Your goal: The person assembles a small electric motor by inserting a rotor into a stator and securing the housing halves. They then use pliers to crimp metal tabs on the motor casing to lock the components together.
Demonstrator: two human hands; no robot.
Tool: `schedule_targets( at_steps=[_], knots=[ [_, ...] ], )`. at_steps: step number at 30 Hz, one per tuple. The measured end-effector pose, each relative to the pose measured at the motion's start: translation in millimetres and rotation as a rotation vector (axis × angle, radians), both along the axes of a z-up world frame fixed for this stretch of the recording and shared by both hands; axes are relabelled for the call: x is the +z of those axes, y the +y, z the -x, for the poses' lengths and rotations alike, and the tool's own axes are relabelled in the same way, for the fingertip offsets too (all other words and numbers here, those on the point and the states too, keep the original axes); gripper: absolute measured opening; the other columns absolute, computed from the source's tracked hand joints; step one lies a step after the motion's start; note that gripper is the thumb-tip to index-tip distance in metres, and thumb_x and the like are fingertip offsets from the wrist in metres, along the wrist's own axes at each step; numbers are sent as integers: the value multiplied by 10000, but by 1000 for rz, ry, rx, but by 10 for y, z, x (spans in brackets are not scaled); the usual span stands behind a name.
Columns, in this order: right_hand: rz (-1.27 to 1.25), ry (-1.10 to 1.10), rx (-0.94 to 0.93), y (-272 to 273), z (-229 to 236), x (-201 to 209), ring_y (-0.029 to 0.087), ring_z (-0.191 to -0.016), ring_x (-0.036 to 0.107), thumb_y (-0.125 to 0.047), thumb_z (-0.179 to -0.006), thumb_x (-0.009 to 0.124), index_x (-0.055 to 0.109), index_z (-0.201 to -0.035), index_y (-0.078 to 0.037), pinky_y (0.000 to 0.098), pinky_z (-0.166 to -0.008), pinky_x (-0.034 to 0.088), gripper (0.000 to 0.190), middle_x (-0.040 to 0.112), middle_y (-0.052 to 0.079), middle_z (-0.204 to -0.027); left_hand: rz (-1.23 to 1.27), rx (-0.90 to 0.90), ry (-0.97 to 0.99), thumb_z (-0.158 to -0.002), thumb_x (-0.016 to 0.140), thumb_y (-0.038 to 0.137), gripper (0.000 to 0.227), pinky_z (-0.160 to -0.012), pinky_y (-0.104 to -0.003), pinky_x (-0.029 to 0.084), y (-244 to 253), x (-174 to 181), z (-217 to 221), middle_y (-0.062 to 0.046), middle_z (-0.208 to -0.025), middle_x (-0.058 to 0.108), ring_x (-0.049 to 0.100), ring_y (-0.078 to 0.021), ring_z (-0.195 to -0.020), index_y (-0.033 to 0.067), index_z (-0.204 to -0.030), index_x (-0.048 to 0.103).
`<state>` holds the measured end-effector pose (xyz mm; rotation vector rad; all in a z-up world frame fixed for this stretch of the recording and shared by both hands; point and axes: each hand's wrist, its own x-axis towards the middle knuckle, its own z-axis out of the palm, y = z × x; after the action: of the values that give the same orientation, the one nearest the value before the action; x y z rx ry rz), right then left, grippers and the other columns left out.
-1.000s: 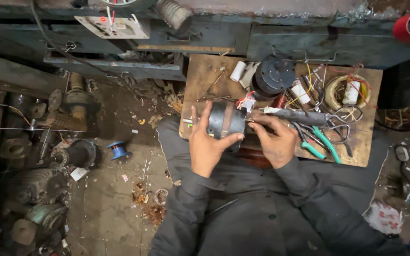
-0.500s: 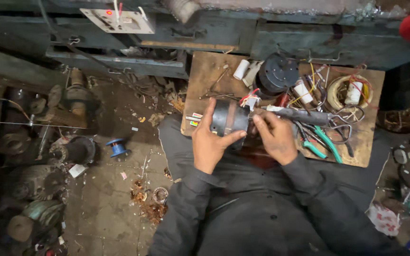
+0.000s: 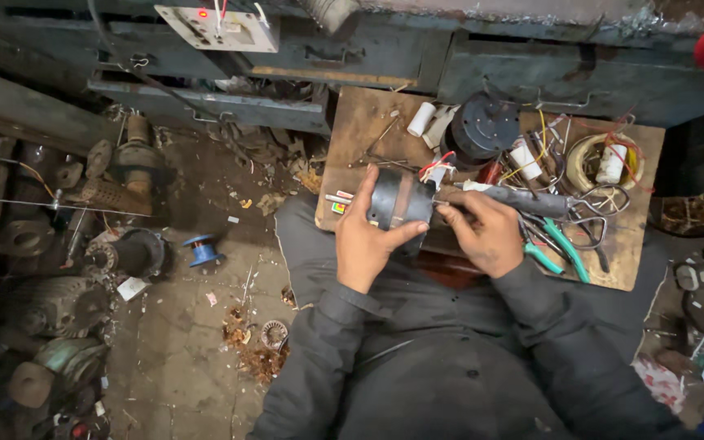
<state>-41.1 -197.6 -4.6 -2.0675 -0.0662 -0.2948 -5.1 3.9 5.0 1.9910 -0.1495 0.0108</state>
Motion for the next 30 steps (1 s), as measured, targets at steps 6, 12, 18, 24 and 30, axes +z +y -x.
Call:
schedule_targets(
  at_steps=[6, 12, 18, 24, 30],
  knots=[
    [-677, 557, 8, -30, -52, -428, 93, -650, 611, -264, -1073, 508, 676, -1043, 10, 282, -560, 539, 322, 642, 24, -813, 20, 5, 36, -617, 963, 356, 1054, -1072, -360, 508, 2, 37, 29, -206, -1431, 642, 658, -279, -1304, -20, -1488, 503],
    [-545, 451, 81, -86, -32, -638, 107, -613, 599, -241, -1082, 512, 656, -1015, 26, 275, -546, 538, 311, 614, 41, -784, 41, -2, 24, -623, 962, 346, 1056, -1082, -362, 498, 1, 39, 34, -208, -1447, 629, 649, -290, -1323, -27, -1492, 493],
    [-60, 26, 29, -50, 51, -245, 143, -817, 691, -125, -1061, 586, 702, -1138, 19, 276, -741, 529, 200, 702, 92, -928, 9, 5, 3, -617, 974, 350, 1065, -1094, -371, 487, 3, 12, 27, -214, -1462, 613, 624, -302, -1342, -19, -1493, 493],
    [-85, -96, -130, 106, 185, -20, 179, -995, 697, -18, -977, 708, 722, -1186, 12, 285, -884, 533, 211, 729, 131, -1113, 47, 20, 56, -612, 968, 353, 1070, -1082, -362, 496, -9, -2, 26, -199, -1453, 625, 639, -278, -1325, -6, -1502, 492],
    [-173, 77, -234, 151, 146, -92, 109, -908, 695, -73, -959, 732, 738, -1137, -15, 257, -804, 540, 188, 761, 110, -1036, 69, 21, 33, -608, 974, 323, 1076, -1090, -362, 491, -4, -3, 23, -205, -1470, 613, 631, -277, -1336, -15, -1505, 484]
  ],
)
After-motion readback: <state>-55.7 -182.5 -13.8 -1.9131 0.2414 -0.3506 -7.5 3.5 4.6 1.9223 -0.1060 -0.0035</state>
